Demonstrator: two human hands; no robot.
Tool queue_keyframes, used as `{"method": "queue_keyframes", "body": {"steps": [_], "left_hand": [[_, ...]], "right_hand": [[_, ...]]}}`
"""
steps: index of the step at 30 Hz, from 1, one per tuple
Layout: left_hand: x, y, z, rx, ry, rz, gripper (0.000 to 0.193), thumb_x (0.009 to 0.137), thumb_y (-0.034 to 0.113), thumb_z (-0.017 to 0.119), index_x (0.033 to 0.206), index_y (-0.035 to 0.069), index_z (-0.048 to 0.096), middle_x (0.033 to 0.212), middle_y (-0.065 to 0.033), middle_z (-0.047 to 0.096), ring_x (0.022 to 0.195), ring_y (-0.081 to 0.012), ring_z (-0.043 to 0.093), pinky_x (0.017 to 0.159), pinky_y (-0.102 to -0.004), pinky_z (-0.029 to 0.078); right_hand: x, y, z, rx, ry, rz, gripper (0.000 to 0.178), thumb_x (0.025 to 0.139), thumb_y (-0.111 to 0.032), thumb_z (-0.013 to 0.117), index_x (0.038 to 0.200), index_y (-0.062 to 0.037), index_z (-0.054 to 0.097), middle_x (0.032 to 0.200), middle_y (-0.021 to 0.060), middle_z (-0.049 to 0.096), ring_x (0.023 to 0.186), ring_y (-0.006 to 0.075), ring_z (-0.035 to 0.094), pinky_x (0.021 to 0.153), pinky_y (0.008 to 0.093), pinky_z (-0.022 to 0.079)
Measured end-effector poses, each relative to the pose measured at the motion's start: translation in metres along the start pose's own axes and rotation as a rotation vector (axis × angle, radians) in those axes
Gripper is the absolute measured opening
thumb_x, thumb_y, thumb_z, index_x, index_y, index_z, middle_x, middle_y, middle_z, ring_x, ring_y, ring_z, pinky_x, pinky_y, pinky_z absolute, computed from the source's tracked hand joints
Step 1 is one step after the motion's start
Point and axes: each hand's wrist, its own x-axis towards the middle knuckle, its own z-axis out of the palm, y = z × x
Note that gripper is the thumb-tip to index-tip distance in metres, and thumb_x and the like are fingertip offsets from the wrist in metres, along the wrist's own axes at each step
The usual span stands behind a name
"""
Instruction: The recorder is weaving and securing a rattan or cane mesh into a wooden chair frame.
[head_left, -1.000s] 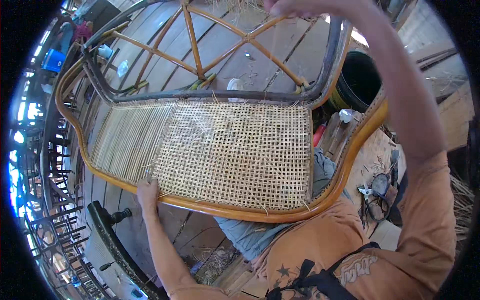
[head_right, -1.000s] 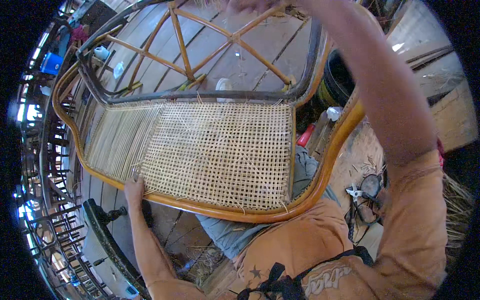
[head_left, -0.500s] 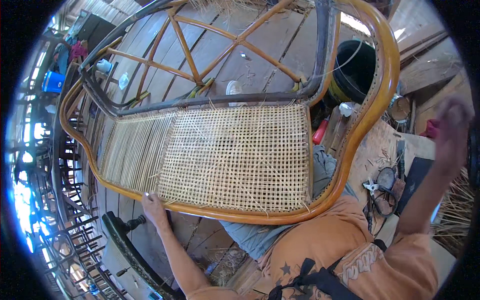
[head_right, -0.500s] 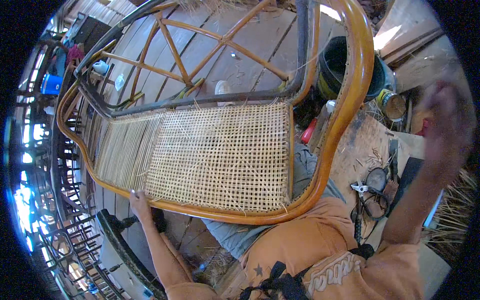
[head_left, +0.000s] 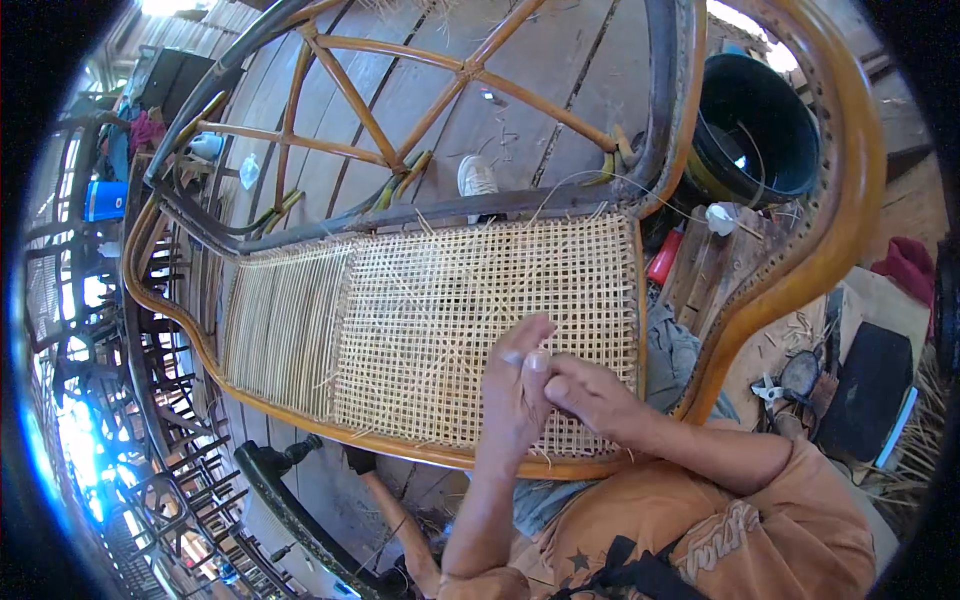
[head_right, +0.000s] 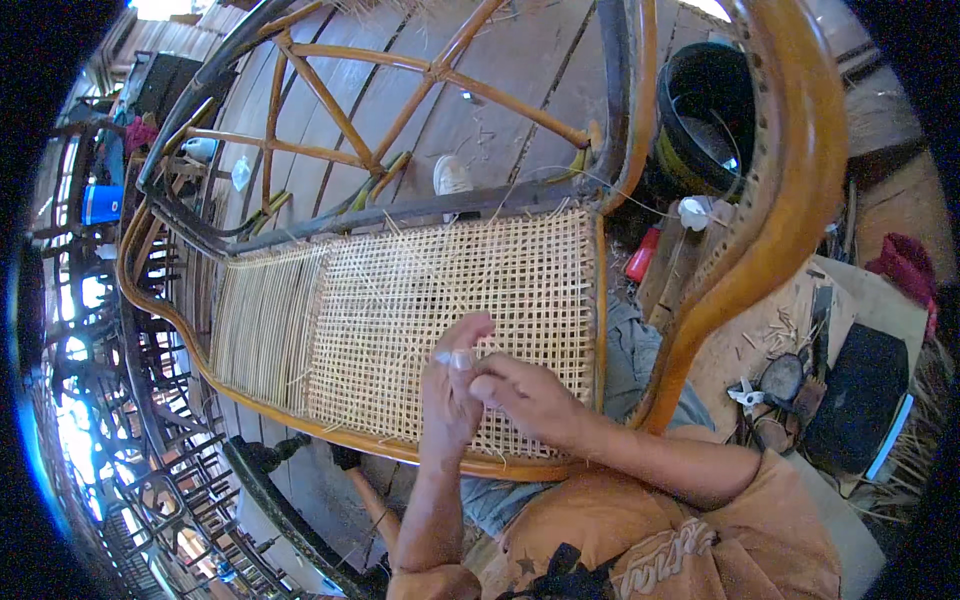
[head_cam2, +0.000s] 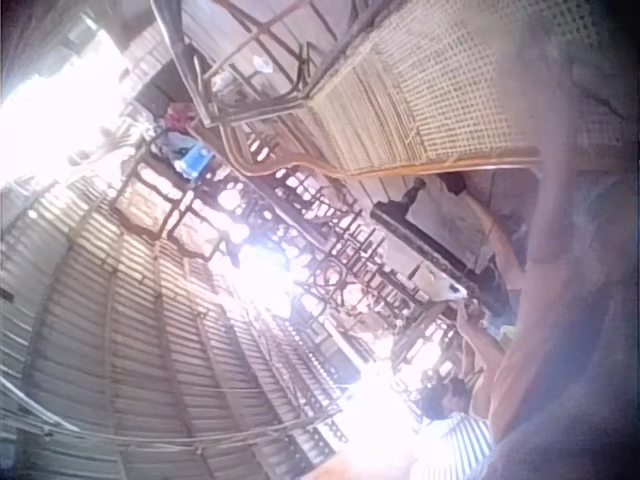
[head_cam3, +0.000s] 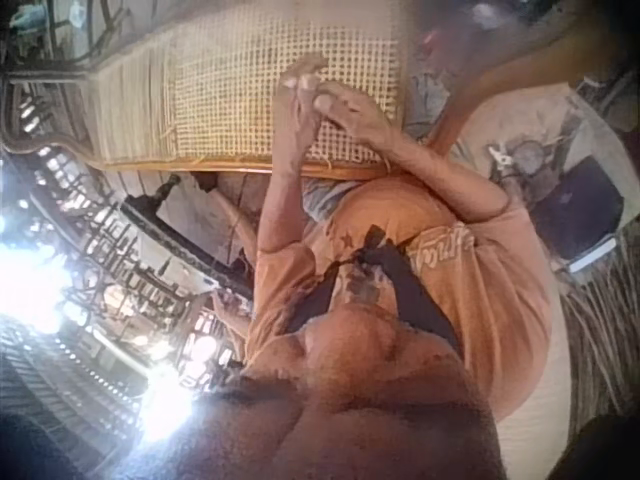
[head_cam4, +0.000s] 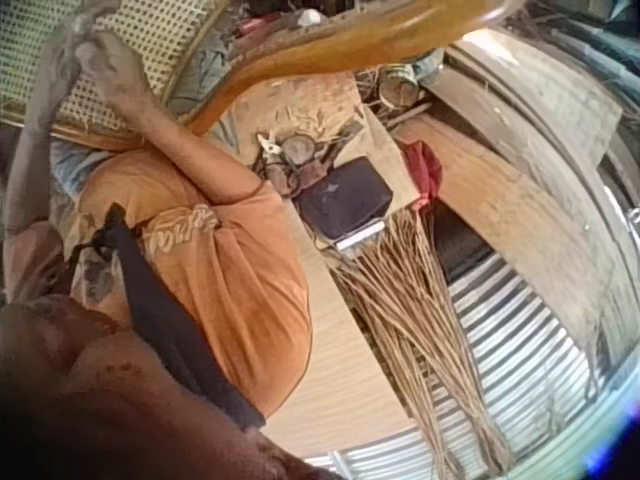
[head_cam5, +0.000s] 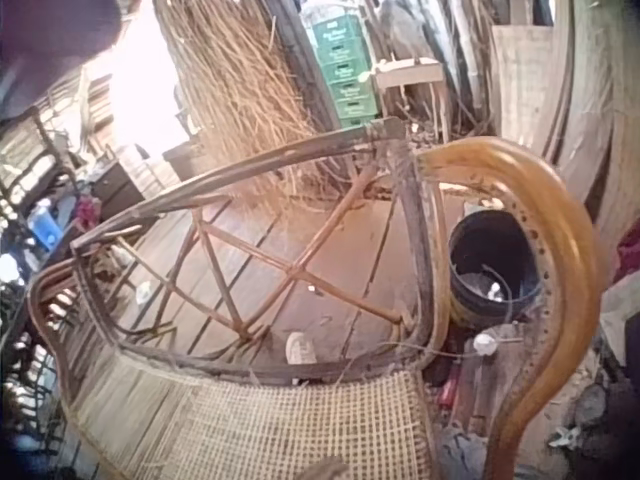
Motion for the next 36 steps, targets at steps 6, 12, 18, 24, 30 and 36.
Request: {"method": "queue_keyframes", "body": {"steps": [6, 12, 18, 24, 30, 36], "left_hand": [[0.075, -0.108, -0.029, 0.915, -0.001, 0.102, 0.035, 0.088, 0.034, 0.048, 0.093, 0.002, 0.059, 0.084, -0.0145, 0.061, 0.08, -0.0297, 0.056, 0.074, -0.0423, 0.042], [0.095, -0.117, -0.033, 1.256, -0.273, -0.087, 0.022, 0.082, 0.028, 0.054, 0.081, 0.008, 0.063, 0.073, -0.0109, 0.063, 0.07, -0.0262, 0.059, 0.075, -0.0404, 0.042], [0.101, -0.145, -0.037, 0.67, -0.161, -0.168, 0.034, 0.085, 0.029, 0.05, 0.069, 0.001, 0.059, 0.059, -0.017, 0.054, 0.057, -0.0305, 0.054, 0.056, -0.0409, 0.041], [0.073, -0.171, -0.065, 0.812, -0.23, -0.218, 0.041, 0.088, 0.033, 0.048, 0.065, 0.001, 0.058, 0.064, -0.018, 0.058, 0.06, -0.0339, 0.056, 0.057, -0.0428, 0.042], [-0.048, -0.16, -0.223, 1.076, -0.077, -0.44, 0.027, 0.085, 0.024, 0.054, 0.074, 0.0, 0.058, 0.065, -0.019, 0.055, 0.063, -0.0357, 0.055, 0.056, -0.0441, 0.041], [-0.158, -0.174, -0.315, 1.237, 0.081, -0.587, 0.04, 0.087, 0.035, 0.052, 0.067, 0.0, 0.057, 0.066, -0.0234, 0.056, 0.062, -0.0416, 0.055, 0.056, -0.0476, 0.041]], "right_hand": [[-0.024, 0.011, -0.029, -0.231, -0.066, 0.295, 0.021, 0.083, -0.023, 0.059, 0.084, -0.0021, 0.057, 0.073, 0.0003, 0.053, 0.07, 0.0082, 0.048, 0.064, 0.0251, 0.042], [-0.029, 0.017, -0.034, -0.304, -0.082, 0.314, 0.027, 0.082, -0.029, 0.063, 0.087, -0.0032, 0.057, 0.07, 0.0038, 0.055, 0.066, 0.0099, 0.051, 0.059, 0.0287, 0.043], [-0.027, 0.022, -0.032, -0.302, -0.105, 0.336, 0.028, 0.081, -0.029, 0.063, 0.091, -0.0037, 0.057, 0.069, 0.0056, 0.056, 0.061, 0.0131, 0.052, 0.055, 0.0305, 0.044], [-0.025, 0.019, -0.032, -0.408, -0.092, 0.321, 0.03, 0.08, -0.031, 0.064, 0.091, -0.0038, 0.055, 0.067, 0.0093, 0.055, 0.059, 0.0172, 0.054, 0.054, 0.0322, 0.044], [-0.025, 0.014, -0.029, -0.432, -0.127, 0.353, 0.031, 0.081, -0.03, 0.062, 0.093, -0.003, 0.054, 0.067, 0.0128, 0.055, 0.061, 0.0214, 0.057, 0.056, 0.0349, 0.045], [-0.026, 0.019, -0.031, -0.433, -0.145, 0.308, 0.031, 0.082, -0.03, 0.061, 0.096, -0.003, 0.054, 0.068, 0.0138, 0.056, 0.062, 0.0242, 0.059, 0.057, 0.036, 0.046]]}}
